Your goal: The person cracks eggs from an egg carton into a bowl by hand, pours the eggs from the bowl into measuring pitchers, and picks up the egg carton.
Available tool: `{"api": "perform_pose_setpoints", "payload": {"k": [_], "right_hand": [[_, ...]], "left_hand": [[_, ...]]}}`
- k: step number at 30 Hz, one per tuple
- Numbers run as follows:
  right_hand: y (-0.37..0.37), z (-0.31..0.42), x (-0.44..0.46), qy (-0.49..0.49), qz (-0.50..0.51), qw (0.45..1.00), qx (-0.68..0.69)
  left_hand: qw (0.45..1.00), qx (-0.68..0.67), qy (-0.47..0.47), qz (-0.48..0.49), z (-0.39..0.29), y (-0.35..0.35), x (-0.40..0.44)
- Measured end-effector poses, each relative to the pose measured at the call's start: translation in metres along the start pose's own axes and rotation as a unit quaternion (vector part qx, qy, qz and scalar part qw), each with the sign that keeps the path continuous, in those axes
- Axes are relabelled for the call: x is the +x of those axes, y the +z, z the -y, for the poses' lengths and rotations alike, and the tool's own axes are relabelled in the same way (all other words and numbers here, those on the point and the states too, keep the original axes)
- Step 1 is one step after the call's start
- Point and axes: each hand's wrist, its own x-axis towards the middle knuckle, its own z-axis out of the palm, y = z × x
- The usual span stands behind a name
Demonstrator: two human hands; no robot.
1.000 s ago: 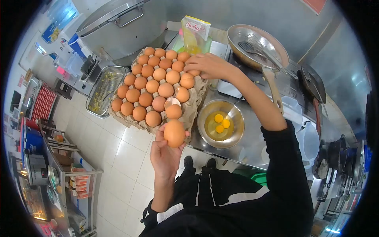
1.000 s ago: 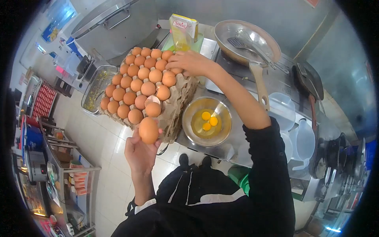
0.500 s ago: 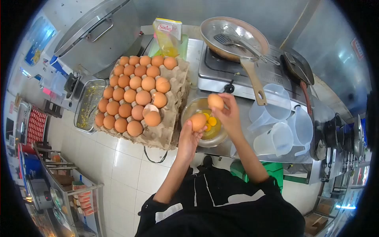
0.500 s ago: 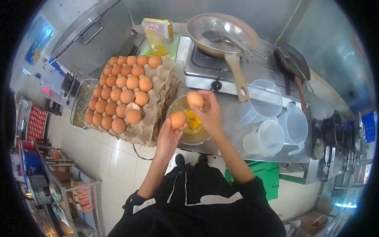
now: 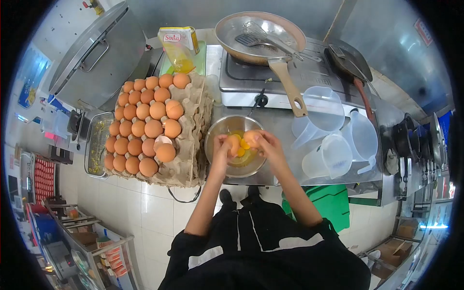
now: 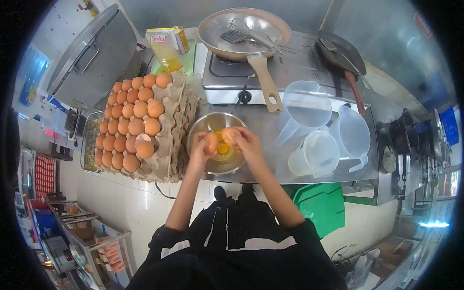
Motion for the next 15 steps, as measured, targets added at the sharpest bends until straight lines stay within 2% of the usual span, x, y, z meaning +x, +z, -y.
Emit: {"api": "perform_pose_setpoints", "payload": {"k": [1, 3, 4, 6, 8, 9, 11, 15], "right_hand": [[-0.002, 0.004, 0.002, 0.019, 0.025, 0.999, -0.023], [-0.005, 0.006, 0.009, 0.038, 0.051, 0.997, -0.046], [-0.007, 0.001, 0.015, 0.045, 0.084, 0.994, -0.049], [-0.008, -0.002, 0.018, 0.053, 0.118, 0.99, -0.053], [-0.009, -0.002, 0.019, 0.007, 0.163, 0.976, -0.141], [-0.008, -0.003, 0.019, 0.008, 0.163, 0.976, -0.142], [-0.005, -0.006, 0.018, -0.095, 0.148, 0.977, -0.117], [-0.015, -0.012, 0.026, -0.113, 0.177, 0.965, -0.155]], "left_hand": [[1.0, 0.0, 0.0, 0.0, -0.003, -0.003, 0.002], [0.967, 0.18, 0.121, 0.133, -0.009, -0.006, 0.008], [0.967, 0.18, 0.121, 0.132, -0.011, -0.005, 0.01], [0.938, 0.292, 0.117, 0.142, -0.015, -0.002, 0.014], [0.937, 0.304, 0.105, 0.14, -0.02, -0.002, 0.012], [0.934, 0.316, 0.093, 0.138, -0.021, -0.001, 0.011], [0.932, 0.314, 0.12, 0.138, -0.017, -0.002, 0.015], [0.916, 0.352, 0.164, 0.103, -0.025, -0.002, 0.013]]}}
